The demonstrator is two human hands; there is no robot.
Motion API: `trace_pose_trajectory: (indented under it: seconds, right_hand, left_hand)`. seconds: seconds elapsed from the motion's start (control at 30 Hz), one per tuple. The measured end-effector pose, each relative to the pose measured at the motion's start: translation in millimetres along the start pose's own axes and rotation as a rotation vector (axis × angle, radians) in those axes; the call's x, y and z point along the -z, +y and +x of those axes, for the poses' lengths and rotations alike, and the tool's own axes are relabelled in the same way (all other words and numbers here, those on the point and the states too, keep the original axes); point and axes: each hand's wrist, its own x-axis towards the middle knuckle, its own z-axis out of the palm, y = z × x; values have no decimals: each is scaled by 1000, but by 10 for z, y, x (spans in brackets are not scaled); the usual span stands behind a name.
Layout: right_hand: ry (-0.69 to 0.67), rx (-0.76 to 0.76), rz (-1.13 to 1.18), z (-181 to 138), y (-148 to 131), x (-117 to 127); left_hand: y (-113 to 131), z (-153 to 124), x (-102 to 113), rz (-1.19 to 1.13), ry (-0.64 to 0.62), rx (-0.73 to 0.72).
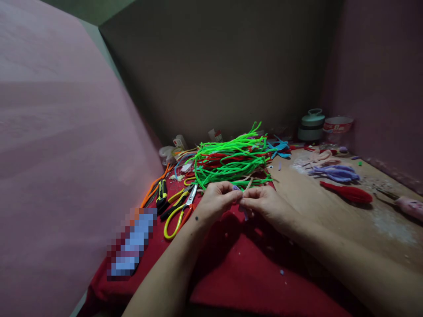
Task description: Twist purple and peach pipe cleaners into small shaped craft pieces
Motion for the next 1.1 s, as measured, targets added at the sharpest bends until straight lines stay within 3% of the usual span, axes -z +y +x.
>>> trace_pose_trajectory:
  seconds: [0.47, 0.8, 1.1]
  right_hand:
    - [192, 59, 225, 56, 56, 60]
    - [175, 46, 289, 52, 77, 59]
    - [249, 65, 207, 88, 79, 59]
  left_hand:
    - [-239, 128, -13, -227, -222, -26]
    - [-180, 72, -102, -199, -116, -33]
    - [-176, 63, -137, -51, -71, -55]
